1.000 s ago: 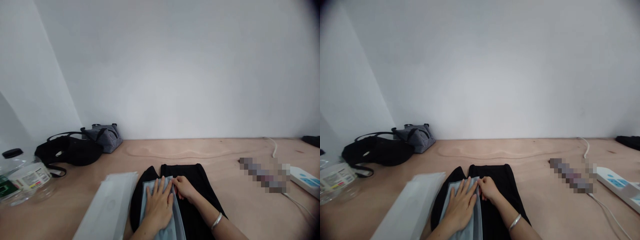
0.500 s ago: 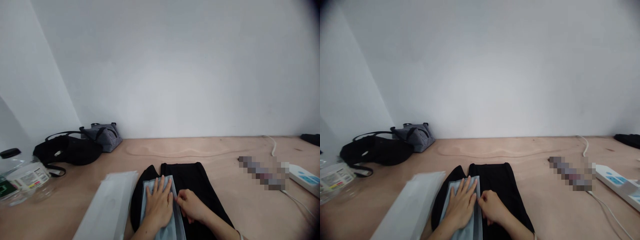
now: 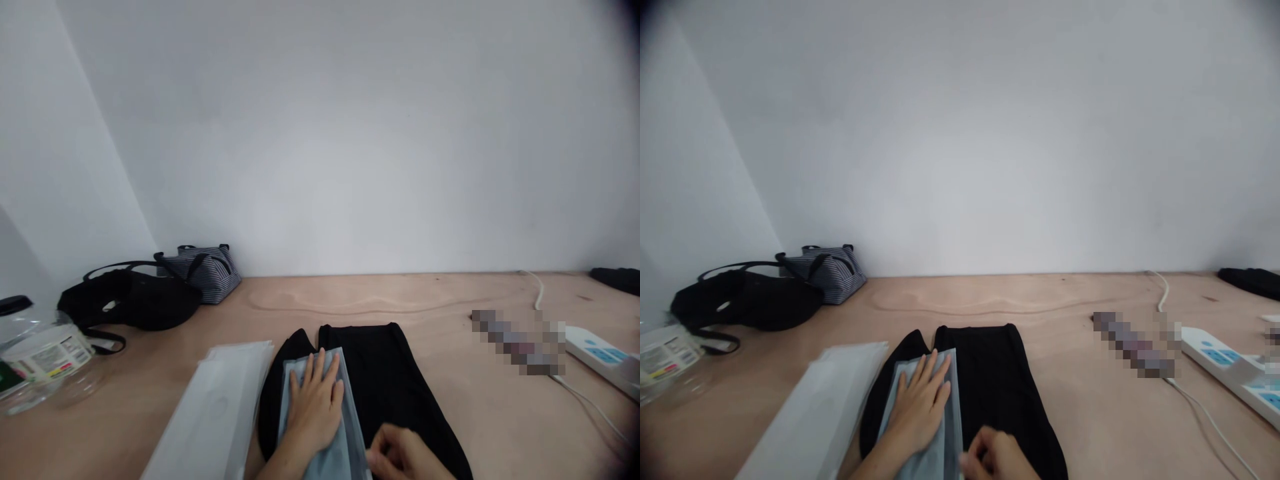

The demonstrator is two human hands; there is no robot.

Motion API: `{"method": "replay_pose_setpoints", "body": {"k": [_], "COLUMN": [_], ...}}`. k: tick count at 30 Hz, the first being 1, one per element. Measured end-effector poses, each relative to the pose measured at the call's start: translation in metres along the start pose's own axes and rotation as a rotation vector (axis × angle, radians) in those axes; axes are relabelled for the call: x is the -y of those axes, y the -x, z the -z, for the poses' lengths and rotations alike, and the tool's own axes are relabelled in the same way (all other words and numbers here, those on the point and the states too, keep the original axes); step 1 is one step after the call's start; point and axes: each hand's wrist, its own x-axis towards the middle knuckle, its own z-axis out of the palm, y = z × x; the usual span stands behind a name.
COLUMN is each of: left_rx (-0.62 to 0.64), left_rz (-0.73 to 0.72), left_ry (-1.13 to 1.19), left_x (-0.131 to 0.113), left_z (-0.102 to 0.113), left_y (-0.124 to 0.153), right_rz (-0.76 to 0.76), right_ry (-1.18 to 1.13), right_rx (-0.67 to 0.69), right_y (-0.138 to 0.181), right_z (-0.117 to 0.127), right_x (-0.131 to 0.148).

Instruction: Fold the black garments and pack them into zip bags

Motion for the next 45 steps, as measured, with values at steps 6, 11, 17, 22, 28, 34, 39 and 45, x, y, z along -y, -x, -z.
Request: {"method": "replay_pose_setpoints", "body": {"k": [6,11,17,22,28,34,39,45], "left_rx": [-0.254,-0.242,-0.248,-0.229,-0.223,-0.287,-0.397,-0.373], "left_rz": [-0.133,-0.089,-0.084,-0.042,0.032,0.112,0.143,0.331], "left_ry": [0.11,0.03,-0.033,-0.06,-0.05,0.069,0.195,0.644], "left_x": [0.011,0.029,0.037,0.038,0.032,0.03,0.042,0.046], "left_z": [0.019,0.003,-0.017,-0.021,-0.02,-0.013,-0.011,0.022], "left_y": [0.024,0.046,0.047,0.05,0.051,0.051,0.046,0.048], "right_rz": [-0.008,-0.039,0.036,0.115,0.082,0.077,0.088,-0.071], "right_ry": [-0.036,0.048,0.192,0.223,0.207,0.308,0.557,0.838], "right_rx": [0.136,0.061,-0.12,-0.198,-0.582,-0.644,-0.814,-0.724], "right_y": [-0.028,-0.066,-0.088,-0.077,-0.069,-0.084,-0.077,-0.062], "right_z": [0.015,0.009,-0.012,-0.002,0.065,0.104,0.089,0.076], "right_x": [0.002,0.014,0.036,0.027,-0.005,0.0,0.004,-0.004]}}
